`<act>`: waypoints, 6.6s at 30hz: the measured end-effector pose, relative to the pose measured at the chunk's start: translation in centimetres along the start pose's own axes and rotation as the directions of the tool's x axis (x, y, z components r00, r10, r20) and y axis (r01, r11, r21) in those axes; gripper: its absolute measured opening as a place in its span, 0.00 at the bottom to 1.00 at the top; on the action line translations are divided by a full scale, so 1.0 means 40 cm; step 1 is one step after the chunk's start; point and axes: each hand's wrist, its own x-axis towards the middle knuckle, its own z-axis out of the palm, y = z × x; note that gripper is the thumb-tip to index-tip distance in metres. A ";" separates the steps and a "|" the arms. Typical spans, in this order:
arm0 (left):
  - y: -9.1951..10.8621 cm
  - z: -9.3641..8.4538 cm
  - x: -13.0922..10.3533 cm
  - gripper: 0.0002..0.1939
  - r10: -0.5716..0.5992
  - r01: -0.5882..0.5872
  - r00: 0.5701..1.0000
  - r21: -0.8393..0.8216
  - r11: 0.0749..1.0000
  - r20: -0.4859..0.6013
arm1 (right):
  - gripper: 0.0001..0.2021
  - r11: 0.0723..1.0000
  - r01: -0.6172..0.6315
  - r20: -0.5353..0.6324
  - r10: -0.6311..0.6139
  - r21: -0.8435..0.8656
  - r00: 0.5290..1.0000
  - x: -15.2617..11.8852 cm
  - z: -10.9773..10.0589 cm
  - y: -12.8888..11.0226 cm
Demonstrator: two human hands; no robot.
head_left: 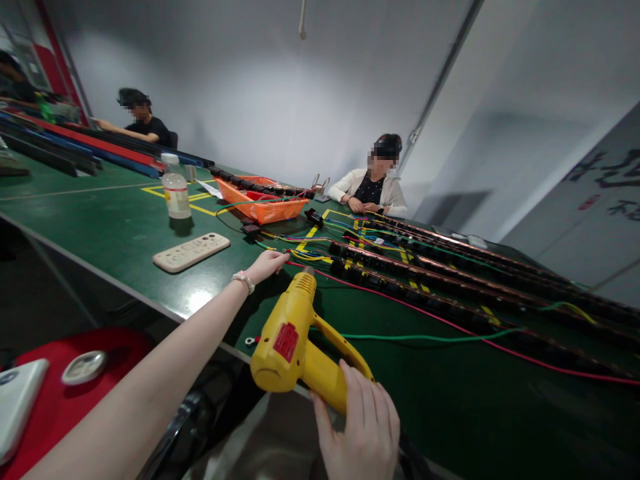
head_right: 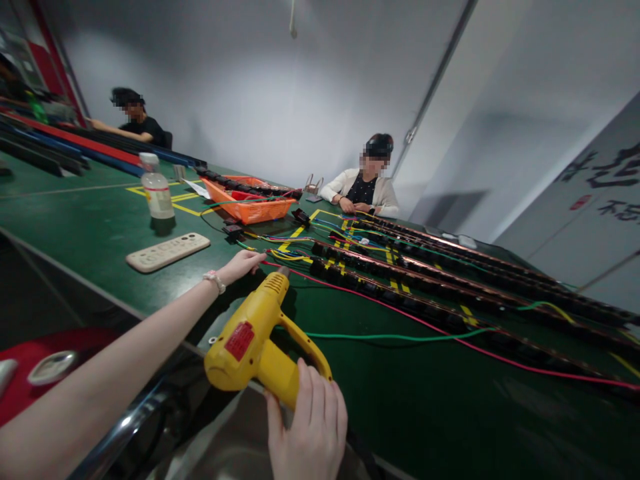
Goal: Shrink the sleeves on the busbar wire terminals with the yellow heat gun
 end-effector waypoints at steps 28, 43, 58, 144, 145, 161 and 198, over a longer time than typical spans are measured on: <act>-0.006 -0.016 0.012 0.23 -0.040 0.035 0.999 -0.154 0.987 -0.023 | 0.23 0.987 -0.042 0.065 0.053 -0.153 0.996 -0.052 -0.107 0.224; 0.022 -0.011 0.002 0.17 -0.097 0.089 0.995 -0.189 0.978 -0.030 | 0.18 0.972 -0.054 0.214 0.104 -0.228 0.971 0.000 -0.097 0.129; 0.038 -0.011 -0.016 0.19 -0.075 0.073 0.997 -0.114 0.991 -0.006 | 0.21 0.994 -0.024 0.228 -0.001 0.106 0.974 0.055 -0.003 0.014; -0.001 0.003 -0.018 0.26 0.195 -0.201 0.979 0.312 0.929 0.051 | 0.22 0.993 0.042 0.077 -0.034 -0.110 0.996 0.032 -0.047 0.149; 0.000 0.002 -0.018 0.26 0.218 -0.222 0.975 0.325 0.919 0.049 | 0.22 0.991 0.043 0.067 -0.035 -0.125 0.997 0.031 -0.050 0.157; 0.014 0.006 -0.013 0.25 0.047 -0.080 0.995 0.411 0.908 0.089 | 0.20 0.969 -0.031 0.069 0.050 -0.247 0.996 0.020 -0.067 0.121; -0.015 0.006 -0.008 0.25 0.291 -0.298 0.954 0.347 0.889 0.072 | 0.23 0.981 -0.047 0.140 0.021 0.188 0.990 0.060 0.019 -0.026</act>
